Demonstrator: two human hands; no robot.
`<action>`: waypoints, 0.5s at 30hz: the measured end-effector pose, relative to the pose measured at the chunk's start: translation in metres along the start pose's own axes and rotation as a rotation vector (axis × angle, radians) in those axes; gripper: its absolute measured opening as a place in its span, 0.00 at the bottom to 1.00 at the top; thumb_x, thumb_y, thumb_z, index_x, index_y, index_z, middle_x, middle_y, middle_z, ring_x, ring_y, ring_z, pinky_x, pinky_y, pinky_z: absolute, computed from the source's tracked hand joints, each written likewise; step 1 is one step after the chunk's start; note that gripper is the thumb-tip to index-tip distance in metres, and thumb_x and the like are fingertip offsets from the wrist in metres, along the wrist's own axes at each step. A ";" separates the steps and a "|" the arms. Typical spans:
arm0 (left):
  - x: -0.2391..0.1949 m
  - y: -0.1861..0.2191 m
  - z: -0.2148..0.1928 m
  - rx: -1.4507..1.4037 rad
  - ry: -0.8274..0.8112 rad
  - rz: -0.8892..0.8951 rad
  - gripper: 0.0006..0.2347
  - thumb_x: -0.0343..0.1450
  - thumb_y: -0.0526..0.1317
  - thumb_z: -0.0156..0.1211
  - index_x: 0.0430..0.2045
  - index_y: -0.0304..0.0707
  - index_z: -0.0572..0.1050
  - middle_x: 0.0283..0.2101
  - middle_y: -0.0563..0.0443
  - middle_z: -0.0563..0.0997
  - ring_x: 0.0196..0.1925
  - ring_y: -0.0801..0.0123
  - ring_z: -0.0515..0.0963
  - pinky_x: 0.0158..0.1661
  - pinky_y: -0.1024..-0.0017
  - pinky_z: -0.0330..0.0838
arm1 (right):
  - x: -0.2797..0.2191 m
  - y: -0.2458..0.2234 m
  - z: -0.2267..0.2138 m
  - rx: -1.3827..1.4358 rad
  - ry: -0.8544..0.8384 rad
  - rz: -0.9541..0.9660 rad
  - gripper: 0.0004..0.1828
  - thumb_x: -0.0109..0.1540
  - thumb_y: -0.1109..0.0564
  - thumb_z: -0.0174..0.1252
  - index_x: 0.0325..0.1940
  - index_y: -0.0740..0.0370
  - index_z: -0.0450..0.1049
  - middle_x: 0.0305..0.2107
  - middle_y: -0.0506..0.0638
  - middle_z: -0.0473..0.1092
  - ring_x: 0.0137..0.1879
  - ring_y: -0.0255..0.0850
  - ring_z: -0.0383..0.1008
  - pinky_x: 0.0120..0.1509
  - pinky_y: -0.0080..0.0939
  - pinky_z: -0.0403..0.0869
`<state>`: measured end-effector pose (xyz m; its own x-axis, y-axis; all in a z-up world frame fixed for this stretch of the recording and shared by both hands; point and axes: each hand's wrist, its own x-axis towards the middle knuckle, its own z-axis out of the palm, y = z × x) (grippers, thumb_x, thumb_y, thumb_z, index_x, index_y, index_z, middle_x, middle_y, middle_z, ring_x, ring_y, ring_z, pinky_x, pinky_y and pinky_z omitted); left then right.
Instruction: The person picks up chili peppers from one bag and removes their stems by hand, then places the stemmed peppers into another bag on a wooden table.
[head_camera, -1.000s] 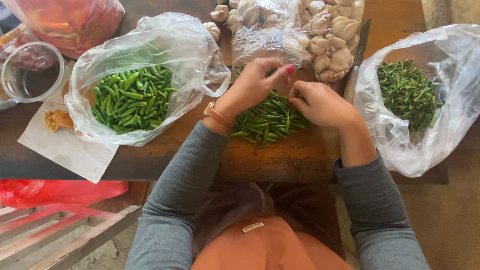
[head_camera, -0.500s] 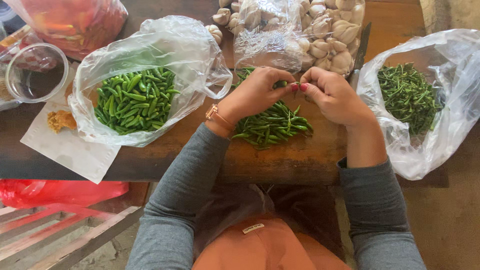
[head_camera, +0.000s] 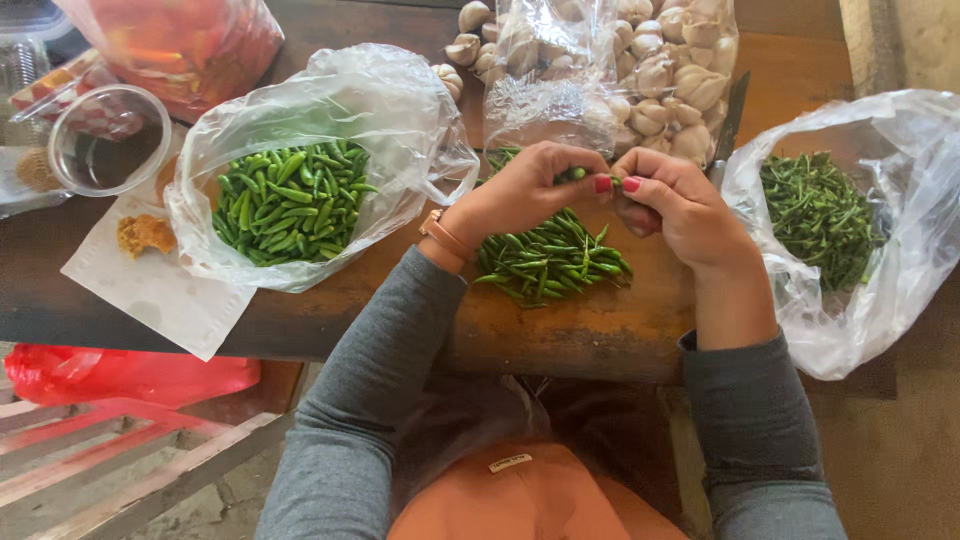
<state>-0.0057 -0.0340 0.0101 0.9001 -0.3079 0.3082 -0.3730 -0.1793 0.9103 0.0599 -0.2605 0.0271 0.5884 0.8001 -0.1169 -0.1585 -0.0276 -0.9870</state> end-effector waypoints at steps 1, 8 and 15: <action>0.000 0.000 0.000 0.032 -0.007 -0.014 0.10 0.77 0.43 0.60 0.41 0.34 0.80 0.32 0.51 0.82 0.36 0.76 0.76 0.41 0.71 0.74 | 0.000 0.000 -0.001 0.055 0.009 0.028 0.08 0.69 0.57 0.48 0.43 0.64 0.69 0.24 0.40 0.61 0.29 0.28 0.56 0.33 0.30 0.56; -0.001 -0.002 -0.003 0.113 -0.025 0.017 0.10 0.74 0.42 0.63 0.40 0.34 0.80 0.34 0.46 0.84 0.36 0.68 0.80 0.42 0.68 0.75 | 0.007 0.013 -0.006 0.051 0.030 0.021 0.06 0.66 0.59 0.48 0.39 0.63 0.68 0.23 0.40 0.60 0.26 0.28 0.54 0.31 0.30 0.55; -0.005 -0.015 -0.005 0.268 0.052 0.040 0.11 0.69 0.40 0.65 0.40 0.32 0.81 0.39 0.37 0.84 0.42 0.50 0.84 0.45 0.61 0.76 | 0.013 0.023 0.007 -0.439 0.191 -0.054 0.05 0.68 0.62 0.49 0.42 0.64 0.71 0.20 0.39 0.62 0.24 0.27 0.57 0.27 0.30 0.57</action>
<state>-0.0030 -0.0252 -0.0039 0.8913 -0.2728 0.3621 -0.4483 -0.4111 0.7937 0.0585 -0.2466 0.0035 0.7285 0.6838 -0.0416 0.2015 -0.2720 -0.9410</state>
